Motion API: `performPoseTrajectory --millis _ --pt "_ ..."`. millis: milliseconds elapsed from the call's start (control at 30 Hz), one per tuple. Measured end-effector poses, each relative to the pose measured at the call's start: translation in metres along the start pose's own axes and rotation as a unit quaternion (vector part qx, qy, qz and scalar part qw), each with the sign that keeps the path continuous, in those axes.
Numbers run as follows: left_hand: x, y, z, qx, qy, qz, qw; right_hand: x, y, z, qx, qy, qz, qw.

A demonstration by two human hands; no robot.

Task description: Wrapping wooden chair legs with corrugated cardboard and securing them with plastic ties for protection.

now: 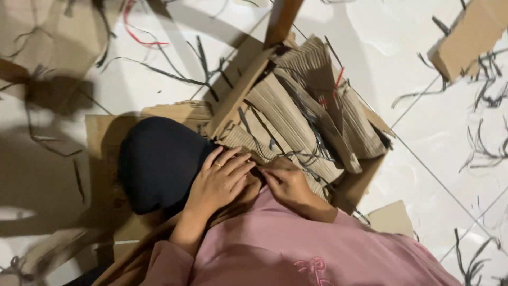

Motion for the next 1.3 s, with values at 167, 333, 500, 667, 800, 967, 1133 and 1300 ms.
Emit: performPoseTrajectory --millis 167,333,500,667,800,967,1133,1300 --pt "0.003 0.02 0.007 -0.025 0.024 -0.014 0.999 0.014 -0.002 0.035 0.002 0.132 0.001 0.991" --pt "0.0 0.026 0.008 -0.028 0.018 -0.019 0.999 0.023 0.01 0.08 0.067 0.254 -0.141 0.954" --pt "0.006 0.037 0.0 -0.061 -0.008 -0.046 0.997 0.048 0.04 0.121 0.224 0.188 -0.234 0.927" --pt "0.009 0.044 -0.004 -0.083 -0.088 -0.083 0.989 0.034 0.031 0.088 0.209 0.076 -0.169 0.96" --pt "0.009 0.044 -0.006 -0.072 -0.139 -0.096 0.983 0.019 0.001 0.058 0.159 0.034 -0.119 0.98" --pt "0.002 0.032 -0.002 -0.053 -0.15 -0.107 0.981 0.039 -0.033 0.07 0.039 0.29 -0.131 0.947" --pt "-0.016 0.015 0.012 0.0 -0.134 -0.083 0.987 0.062 -0.048 0.103 0.001 0.463 -0.009 0.886" --pt "-0.015 0.018 0.011 -0.021 -0.148 -0.098 0.984 0.03 -0.059 0.118 0.177 0.3 0.017 0.937"
Point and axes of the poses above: each hand's wrist, its own x-axis away from the middle knuckle, its own y-axis out of the palm, z = x × y, the point moved 6 cm from there along -x, towards the middle knuckle, and after that the axes turned 7 degrees about -y, right-handed, at the moved point
